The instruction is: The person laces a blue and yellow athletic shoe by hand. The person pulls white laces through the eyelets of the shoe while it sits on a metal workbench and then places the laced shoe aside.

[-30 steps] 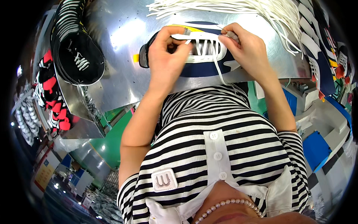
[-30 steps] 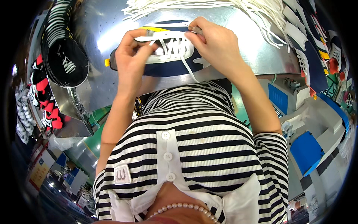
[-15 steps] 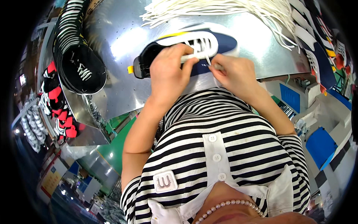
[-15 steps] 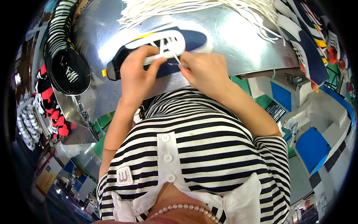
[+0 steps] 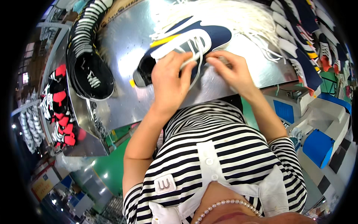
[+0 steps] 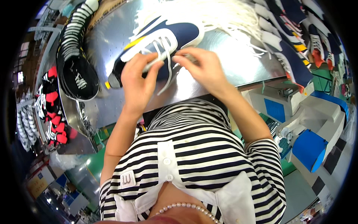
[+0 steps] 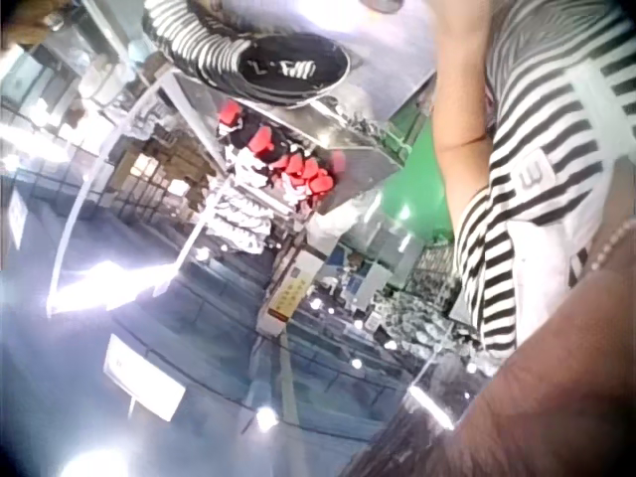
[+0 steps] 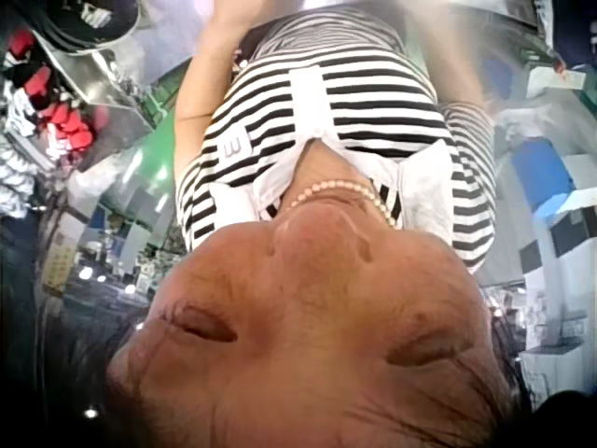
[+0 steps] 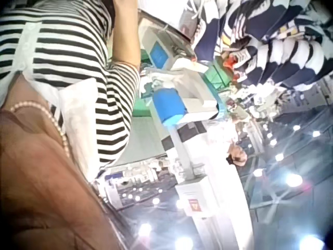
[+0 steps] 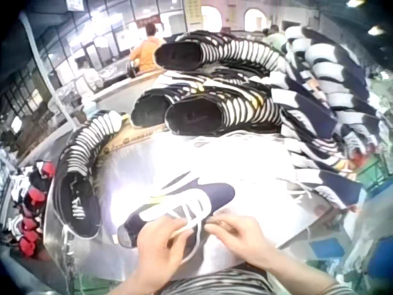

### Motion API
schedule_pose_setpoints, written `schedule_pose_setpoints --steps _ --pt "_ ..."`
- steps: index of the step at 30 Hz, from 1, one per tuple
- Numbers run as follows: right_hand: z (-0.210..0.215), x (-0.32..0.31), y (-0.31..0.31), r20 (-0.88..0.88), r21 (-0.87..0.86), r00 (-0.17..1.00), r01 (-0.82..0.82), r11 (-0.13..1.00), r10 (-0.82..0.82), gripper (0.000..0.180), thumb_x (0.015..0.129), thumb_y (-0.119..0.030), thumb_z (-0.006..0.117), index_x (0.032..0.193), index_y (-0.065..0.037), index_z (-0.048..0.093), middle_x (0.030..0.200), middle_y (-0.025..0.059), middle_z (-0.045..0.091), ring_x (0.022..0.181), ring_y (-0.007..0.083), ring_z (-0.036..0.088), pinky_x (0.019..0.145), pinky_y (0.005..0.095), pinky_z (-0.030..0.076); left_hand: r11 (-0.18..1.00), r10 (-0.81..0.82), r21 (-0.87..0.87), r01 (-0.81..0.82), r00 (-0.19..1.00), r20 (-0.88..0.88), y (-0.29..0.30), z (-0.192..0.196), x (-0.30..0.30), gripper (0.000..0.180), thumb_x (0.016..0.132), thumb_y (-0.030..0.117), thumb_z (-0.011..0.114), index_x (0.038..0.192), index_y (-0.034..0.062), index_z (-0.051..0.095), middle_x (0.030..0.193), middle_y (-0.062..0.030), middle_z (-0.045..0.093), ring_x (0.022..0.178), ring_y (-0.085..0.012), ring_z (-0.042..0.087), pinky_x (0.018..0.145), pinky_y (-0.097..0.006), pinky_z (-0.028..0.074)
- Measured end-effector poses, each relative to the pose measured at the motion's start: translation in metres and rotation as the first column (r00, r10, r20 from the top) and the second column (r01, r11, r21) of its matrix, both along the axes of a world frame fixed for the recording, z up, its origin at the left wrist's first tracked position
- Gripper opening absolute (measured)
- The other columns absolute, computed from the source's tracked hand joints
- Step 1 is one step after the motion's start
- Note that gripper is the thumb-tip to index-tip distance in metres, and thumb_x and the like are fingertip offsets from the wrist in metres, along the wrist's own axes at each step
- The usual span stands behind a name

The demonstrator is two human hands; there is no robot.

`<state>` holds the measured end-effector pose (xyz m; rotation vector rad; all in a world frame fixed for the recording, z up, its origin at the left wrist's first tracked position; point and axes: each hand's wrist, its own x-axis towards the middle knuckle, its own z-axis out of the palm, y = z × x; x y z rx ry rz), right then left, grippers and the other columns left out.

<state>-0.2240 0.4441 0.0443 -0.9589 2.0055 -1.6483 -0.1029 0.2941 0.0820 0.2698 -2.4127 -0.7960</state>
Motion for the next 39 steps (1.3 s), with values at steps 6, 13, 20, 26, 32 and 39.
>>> schedule_pose_setpoints --steps 6,13,20,26,32,39 --pt "-0.001 0.008 -0.015 0.432 -0.086 0.855 -0.278 0.957 0.287 0.019 0.091 -0.021 0.070 0.092 -0.002 0.067 0.071 -0.0054 0.056 0.067 0.0034 0.048 0.060 0.0221 0.040 0.994 0.010 -0.114 -0.007 0.999 0.034 -0.004 0.019 0.005 0.017 0.078 0.004 0.072 0.095 0.0028 0.068 0.076 -0.0112 0.057 0.070 -0.0295 0.058 0.063 -0.038 0.045" --pt "-0.001 0.022 0.021 0.413 0.042 0.798 -0.498 0.866 0.439 0.013 0.093 -0.012 0.063 0.103 -0.005 0.065 0.098 0.0014 0.063 0.090 0.0084 0.058 0.076 0.0232 0.047 0.999 -0.010 -0.030 0.025 0.913 0.407 -0.023 -0.035 0.008 0.017 0.085 0.018 0.067 0.096 0.0056 0.069 0.085 -0.0157 0.064 0.081 -0.0367 0.061 0.070 -0.046 0.047" --pt "-0.011 -0.008 -0.031 0.011 -0.016 0.997 -0.075 0.997 0.075 0.014 0.087 -0.010 0.069 0.099 -0.002 0.066 0.080 0.0075 0.064 0.065 0.0134 0.058 0.059 0.0261 0.045 0.962 -0.139 0.272 -0.005 0.851 0.506 -0.035 -0.037 0.004 0.022 0.088 0.021 0.066 0.102 0.0041 0.068 0.087 -0.0168 0.068 0.080 -0.0327 0.064 0.073 -0.039 0.050" --pt "-0.022 -0.008 -0.039 -0.004 -0.020 0.999 -0.032 0.999 0.032 0.013 0.086 -0.010 0.069 0.096 -0.002 0.067 0.084 0.0095 0.067 0.068 0.0176 0.063 0.061 0.0282 0.048 0.978 -0.120 0.208 0.016 0.860 0.496 -0.033 -0.035 0.004 0.027 0.084 0.023 0.073 0.102 0.0036 0.069 0.087 -0.0128 0.071 0.076 -0.0232 0.066 0.074 -0.031 0.050" --pt "-0.023 -0.001 -0.036 0.006 -0.074 0.998 0.061 0.995 -0.061 0.022 0.090 -0.013 0.067 0.105 -0.001 0.059 0.088 0.0131 0.068 0.076 0.0206 0.068 0.067 0.0294 0.052 0.997 0.027 0.053 -0.058 0.888 0.458 -0.021 -0.041 0.002 0.024 0.077 0.027 0.076 0.090 0.0066 0.069 0.086 -0.0099 0.071 0.079 -0.0291 0.068 0.071 -0.037 0.050" --pt "-0.020 0.026 0.004 0.146 0.175 0.984 -0.128 0.976 0.103 0.019 0.095 -0.016 0.060 0.102 0.000 0.053 0.082 0.0146 0.070 0.075 0.0253 0.071 0.066 0.0327 0.052 0.999 0.025 0.022 -0.037 0.914 0.405 -0.021 -0.041 0.002 0.024 0.078 0.027 0.075 0.084 0.0044 0.068 0.080 -0.0116 0.069 0.074 -0.0298 0.066 0.069 -0.037 0.049"
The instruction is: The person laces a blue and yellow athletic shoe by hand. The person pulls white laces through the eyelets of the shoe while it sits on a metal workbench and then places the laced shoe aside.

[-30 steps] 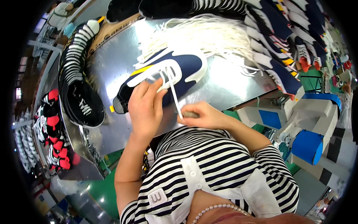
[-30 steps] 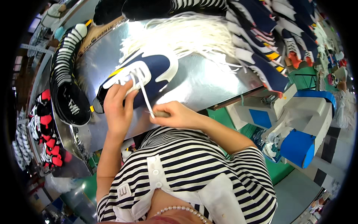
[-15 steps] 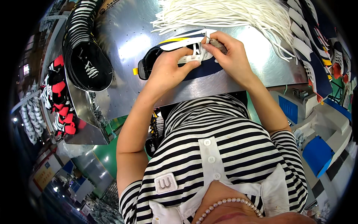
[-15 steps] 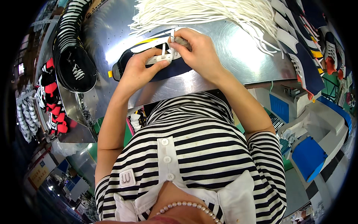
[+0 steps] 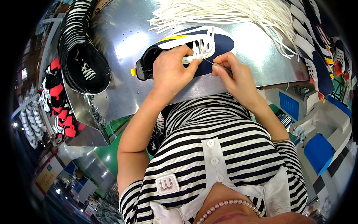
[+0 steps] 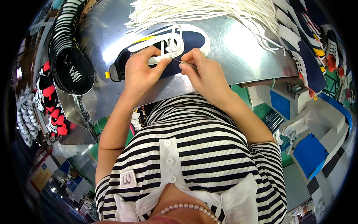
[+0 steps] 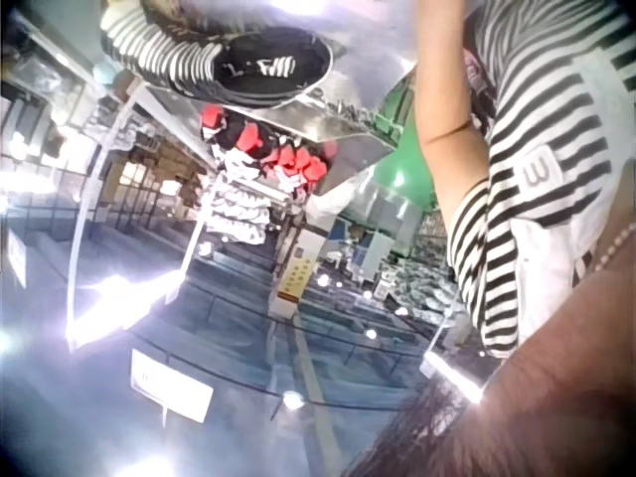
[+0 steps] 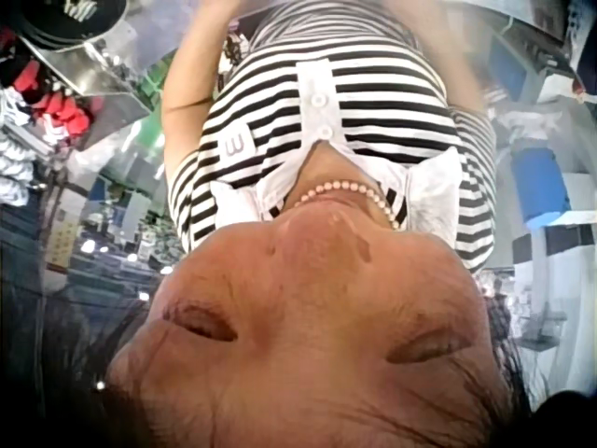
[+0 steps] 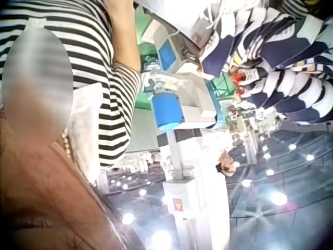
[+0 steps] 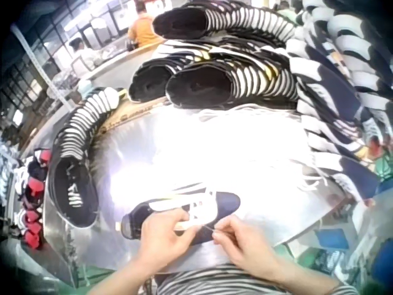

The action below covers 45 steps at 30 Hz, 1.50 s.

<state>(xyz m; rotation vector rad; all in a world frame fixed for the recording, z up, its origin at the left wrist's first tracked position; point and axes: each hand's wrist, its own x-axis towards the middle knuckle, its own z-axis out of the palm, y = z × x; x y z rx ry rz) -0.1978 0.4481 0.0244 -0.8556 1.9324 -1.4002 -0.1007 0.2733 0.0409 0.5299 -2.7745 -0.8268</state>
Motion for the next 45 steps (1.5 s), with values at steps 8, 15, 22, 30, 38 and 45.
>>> schedule_pose_setpoints --steps 8,15,22,30,38,45 --pt "0.004 -0.001 -0.006 0.004 0.038 1.000 -0.002 0.999 0.002 0.015 0.093 -0.013 0.060 0.094 0.001 0.056 0.077 0.0139 0.071 0.070 0.0271 0.070 0.064 0.0337 0.052 0.993 -0.018 0.116 0.026 0.997 -0.072 -0.003 -0.005 0.001 0.028 0.075 0.029 0.077 0.081 0.0033 0.067 0.081 -0.0111 0.069 0.069 -0.0300 0.065 0.064 -0.038 0.050" --pt "0.006 -0.001 -0.006 -0.003 0.076 1.000 0.011 0.997 -0.011 0.018 0.093 -0.013 0.059 0.099 0.002 0.053 0.075 0.0137 0.069 0.070 0.0288 0.069 0.066 0.0358 0.052 0.994 -0.072 0.072 0.081 0.989 -0.132 0.003 -0.004 0.001 0.021 0.074 0.018 0.077 0.079 0.0026 0.065 0.075 -0.0112 0.064 0.066 -0.0297 0.063 0.060 -0.037 0.047" --pt "-0.014 0.004 -0.036 -0.152 0.090 0.988 0.031 0.995 -0.017 0.029 0.091 -0.019 0.062 0.102 0.003 0.047 0.076 0.0228 0.064 0.075 0.0413 0.064 0.069 0.0478 0.049 0.983 -0.183 -0.034 0.180 0.967 -0.178 0.000 -0.007 0.006 0.015 0.076 0.010 0.075 0.085 0.0046 0.064 0.077 -0.0111 0.062 0.068 -0.0316 0.062 0.060 -0.039 0.048" --pt "0.040 -0.049 0.022 -0.271 0.207 0.963 0.077 0.975 -0.019 0.021 0.088 -0.014 0.067 0.105 -0.002 0.061 0.086 0.0121 0.070 0.071 0.0179 0.069 0.060 0.0318 0.052 0.960 -0.161 -0.258 0.108 0.967 -0.196 0.004 0.004 0.030 0.013 0.074 0.009 0.076 0.081 0.0074 0.064 0.071 -0.0063 0.055 0.064 -0.0250 0.056 0.057 -0.035 0.043" --pt "0.035 -0.009 -0.047 -0.636 0.397 0.616 -0.255 0.882 0.465 0.018 0.083 -0.014 0.066 0.098 -0.007 0.065 0.086 0.0081 0.072 0.077 0.0285 0.069 0.060 0.0354 0.051 0.912 -0.235 -0.397 0.106 0.927 -0.291 0.007 -0.001 0.037 0.017 0.069 0.000 0.073 0.083 0.0057 0.065 0.070 -0.0059 0.054 0.064 -0.0248 0.055 0.055 -0.035 0.045" --pt "0.023 -0.027 -0.063 -0.286 0.150 0.891 -0.323 0.934 0.354 0.020 0.086 -0.019 0.067 0.101 -0.005 0.068 0.079 0.0054 0.070 0.072 0.0177 0.067 0.067 0.0279 0.051 0.948 -0.243 -0.274 0.161 0.923 -0.299 -0.001 -0.005 0.034 0.018 0.070 0.002 0.075 0.084 0.0058 0.065 0.070 -0.0063 0.055 0.064 -0.0244 0.055 0.055 -0.035 0.044"
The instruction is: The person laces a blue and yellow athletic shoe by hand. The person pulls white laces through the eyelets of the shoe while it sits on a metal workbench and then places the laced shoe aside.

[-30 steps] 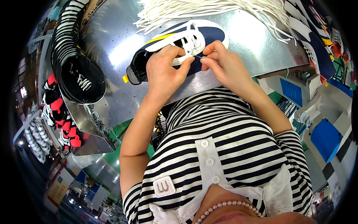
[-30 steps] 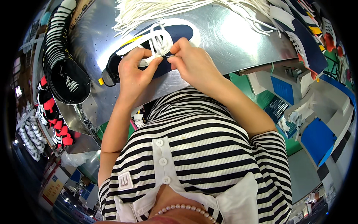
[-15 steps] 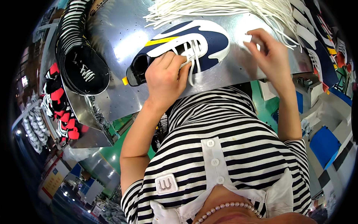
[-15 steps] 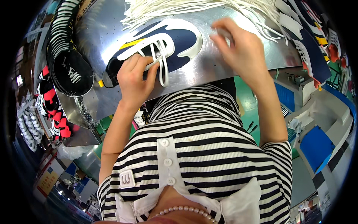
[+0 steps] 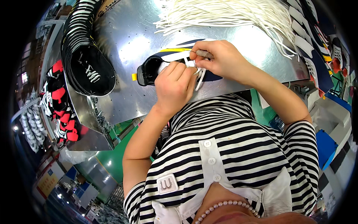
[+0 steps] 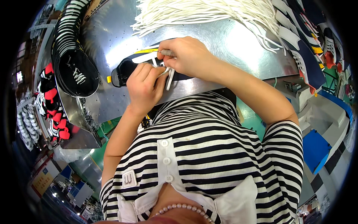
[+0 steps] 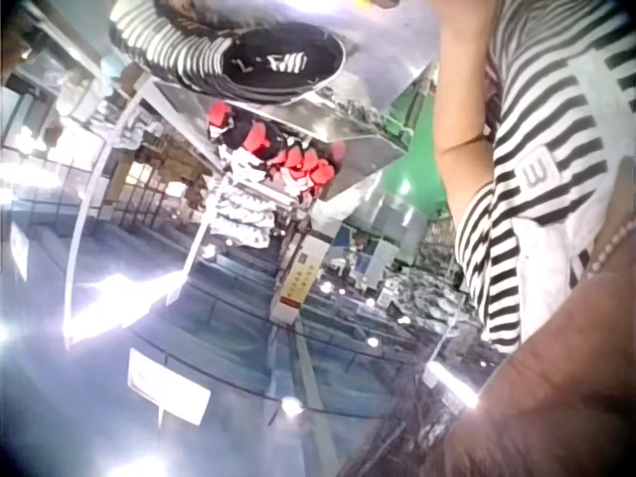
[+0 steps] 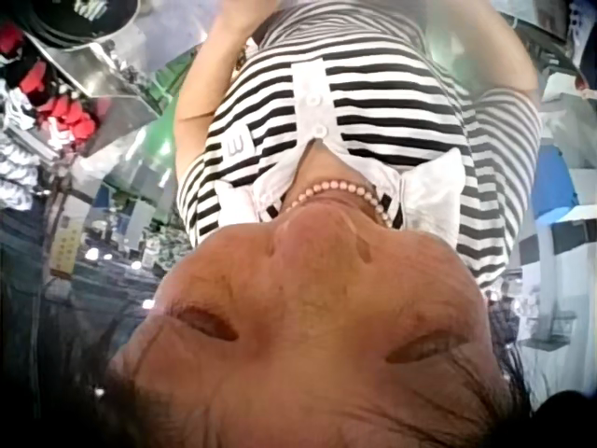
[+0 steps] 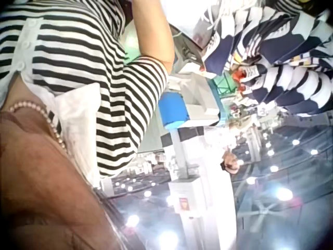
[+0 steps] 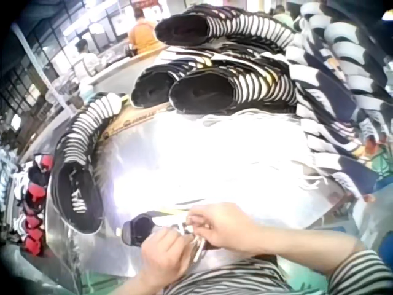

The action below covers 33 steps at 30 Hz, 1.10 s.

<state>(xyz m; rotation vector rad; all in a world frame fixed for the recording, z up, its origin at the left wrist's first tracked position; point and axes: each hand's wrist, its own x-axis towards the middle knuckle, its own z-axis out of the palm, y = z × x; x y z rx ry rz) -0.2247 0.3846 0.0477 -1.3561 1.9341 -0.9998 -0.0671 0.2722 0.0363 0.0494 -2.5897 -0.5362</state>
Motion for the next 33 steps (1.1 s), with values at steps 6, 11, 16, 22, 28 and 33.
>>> schedule_pose_setpoints --steps 6,11,16,22,28,33 --pt "0.074 -0.082 0.017 0.519 -0.417 0.842 0.399 0.816 -0.147 0.023 0.092 -0.018 0.065 0.107 -0.001 0.068 0.095 0.0033 0.071 0.086 0.0108 0.067 0.080 0.0229 0.053 0.997 -0.040 0.062 0.034 0.993 0.107 0.003 0.004 0.003 0.017 0.074 0.010 0.078 0.086 0.0067 0.066 0.070 -0.0062 0.056 0.059 -0.0240 0.054 0.055 -0.035 0.042" --pt "0.029 -0.027 0.015 0.580 -0.287 0.803 0.359 0.888 -0.138 0.018 0.089 -0.014 0.068 0.101 0.000 0.069 0.091 0.0021 0.070 0.086 0.0087 0.066 0.079 0.0230 0.053 0.968 -0.060 0.252 0.017 0.985 0.160 -0.007 0.005 0.008 0.046 0.082 0.015 0.076 0.120 0.0054 0.053 0.087 -0.0102 0.069 0.073 -0.0272 0.065 0.066 -0.033 0.049" --pt "-0.008 0.000 0.010 0.569 -0.107 0.797 0.316 0.943 -0.203 0.014 0.086 -0.008 0.071 0.098 -0.002 0.068 0.088 0.0010 0.068 0.082 0.0064 0.061 0.076 0.0218 0.049 0.671 0.093 0.649 -0.358 0.909 0.406 -0.008 0.023 -0.001 0.058 0.095 0.028 0.064 0.136 -0.0030 0.038 0.092 -0.0253 0.068 0.087 -0.0370 0.068 0.079 -0.041 0.052" --pt "-0.009 0.016 0.000 0.312 -0.127 0.922 0.282 0.951 -0.231 0.012 0.085 -0.011 0.071 0.095 -0.003 0.069 0.077 0.0056 0.068 0.069 0.0082 0.061 0.064 0.0233 0.049 0.778 0.324 0.440 -0.449 0.886 0.332 0.000 0.006 -0.001 0.047 0.087 0.025 0.075 0.122 0.0005 0.055 0.098 -0.0137 0.071 0.088 -0.0181 0.068 0.080 -0.030 0.052" --pt "-0.010 0.021 0.005 0.155 -0.292 0.957 0.280 0.914 -0.244 0.022 0.089 -0.018 0.068 0.104 -0.003 0.063 0.084 0.0092 0.069 0.072 0.0206 0.067 0.066 0.0303 0.052 0.712 0.404 0.518 -0.474 0.880 0.250 0.008 -0.003 -0.006 0.045 0.079 0.019 0.081 0.113 -0.0012 0.060 0.096 -0.0113 0.071 0.085 -0.0153 0.068 0.077 -0.028 0.053" --pt "0.004 0.018 0.023 0.003 -0.108 0.975 0.222 0.969 -0.222 0.016 0.090 -0.017 0.065 0.097 -0.003 0.059 0.087 0.0102 0.067 0.072 0.0266 0.066 0.064 0.0333 0.051 0.745 0.450 0.459 -0.484 0.873 0.189 0.010 -0.006 -0.005 0.040 0.078 0.015 0.080 0.109 -0.0011 0.061 0.094 -0.0114 0.071 0.085 -0.0161 0.068 0.077 -0.029 0.053"
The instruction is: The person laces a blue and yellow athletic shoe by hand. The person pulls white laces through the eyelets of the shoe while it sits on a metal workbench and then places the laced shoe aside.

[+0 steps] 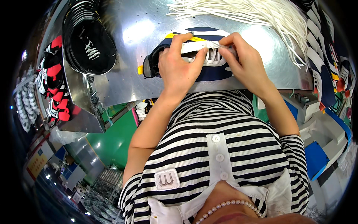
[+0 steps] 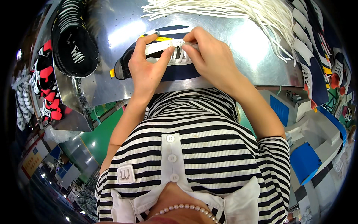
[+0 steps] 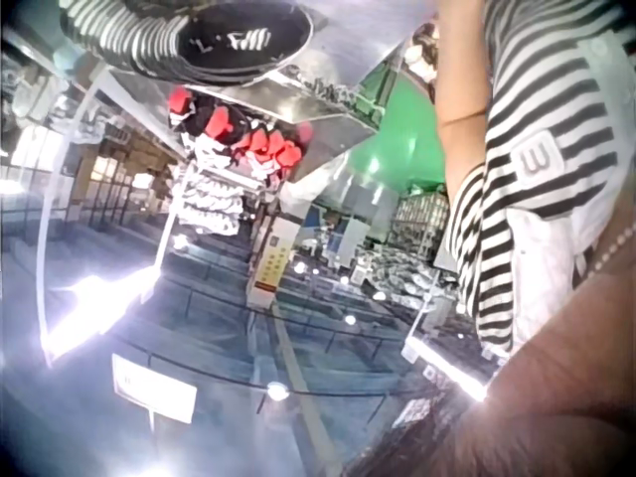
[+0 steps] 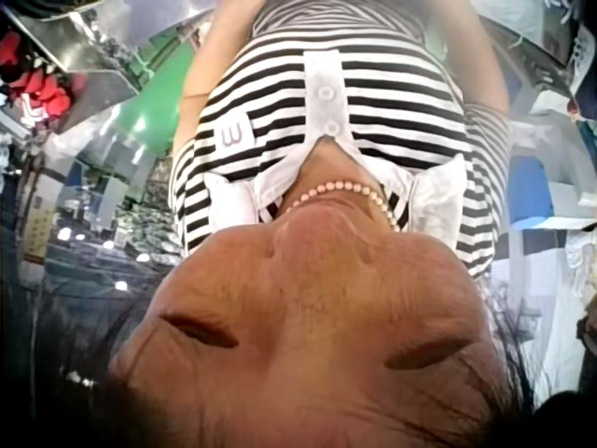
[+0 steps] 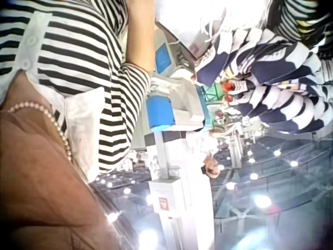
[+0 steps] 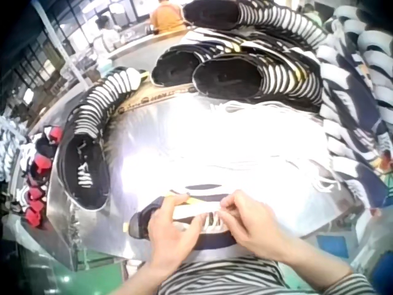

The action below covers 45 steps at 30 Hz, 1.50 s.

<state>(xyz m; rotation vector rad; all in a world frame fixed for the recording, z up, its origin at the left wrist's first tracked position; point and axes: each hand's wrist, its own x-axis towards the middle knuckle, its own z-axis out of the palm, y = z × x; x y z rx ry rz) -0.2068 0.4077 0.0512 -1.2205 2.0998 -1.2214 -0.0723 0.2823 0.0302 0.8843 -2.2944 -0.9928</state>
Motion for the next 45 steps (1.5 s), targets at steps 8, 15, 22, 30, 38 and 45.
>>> schedule_pose_setpoints --steps 8,15,22,30,38,45 --pt "0.001 -0.007 -0.006 -0.229 0.013 0.967 -0.115 0.993 0.115 0.012 0.085 -0.014 0.066 0.092 -0.006 0.060 0.076 0.0077 0.064 0.068 0.0301 0.063 0.059 0.0379 0.048 0.998 -0.009 -0.057 0.009 1.000 0.004 0.000 -0.001 0.003 0.042 0.077 0.014 0.080 0.112 -0.0010 0.061 0.094 -0.0129 0.071 0.084 -0.0178 0.069 0.077 -0.029 0.053" --pt "-0.011 0.005 -0.038 -0.536 0.153 0.807 -0.198 0.968 0.249 0.018 0.080 -0.014 0.065 0.092 -0.001 0.061 0.075 0.0111 0.066 0.072 0.0305 0.067 0.063 0.0403 0.052 0.996 -0.074 -0.047 0.073 0.997 -0.006 0.005 -0.004 0.002 0.034 0.085 0.004 0.070 0.117 -0.0004 0.059 0.099 -0.0124 0.071 0.087 -0.0145 0.068 0.076 -0.028 0.053" --pt "0.019 -0.027 -0.002 -0.121 0.090 0.976 -0.173 0.981 0.183 0.018 0.090 -0.011 0.064 0.106 -0.004 0.061 0.074 0.0085 0.061 0.064 0.0174 0.056 0.061 0.0280 0.044 0.927 -0.035 0.363 0.097 0.984 -0.175 -0.014 -0.003 0.013 0.041 0.084 -0.002 0.069 0.122 -0.0023 0.053 0.108 -0.0099 0.063 0.096 -0.0129 0.063 0.082 -0.025 0.051" --pt "-0.039 0.002 -0.018 -0.077 -0.101 0.968 0.232 0.967 -0.240 0.014 0.088 -0.013 0.066 0.100 -0.007 0.067 0.069 0.0058 0.066 0.056 0.0168 0.061 0.053 0.0291 0.047 0.756 -0.132 0.624 0.198 0.980 -0.152 -0.024 0.017 0.013 0.049 0.081 -0.005 0.066 0.126 -0.0012 0.047 0.106 -0.0108 0.062 0.092 -0.0133 0.062 0.084 -0.027 0.051" --pt "-0.025 0.002 -0.018 -0.372 -0.319 0.922 -0.239 0.917 0.111 0.032 0.074 0.001 0.070 0.101 -0.015 0.071 0.067 0.0012 0.056 0.052 0.0154 0.052 0.047 0.0279 0.041 0.591 -0.136 0.782 0.197 0.980 -0.144 -0.027 0.027 0.009 0.049 0.086 0.003 0.065 0.131 0.0009 0.047 0.101 -0.0109 0.067 0.095 -0.0157 0.063 0.089 -0.029 0.048" --pt "-0.010 0.012 -0.012 0.046 -0.304 0.975 -0.193 0.933 0.217 0.020 0.073 -0.002 0.073 0.090 -0.012 0.072 0.066 0.0018 0.057 0.052 0.0155 0.055 0.047 0.0275 0.041 0.666 -0.112 0.723 0.185 0.983 -0.148 -0.030 0.019 0.006 0.044 0.097 0.017 0.059 0.134 0.0007 0.043 0.094 -0.0128 0.067 0.086 -0.0158 0.066 0.075 -0.027 0.051"
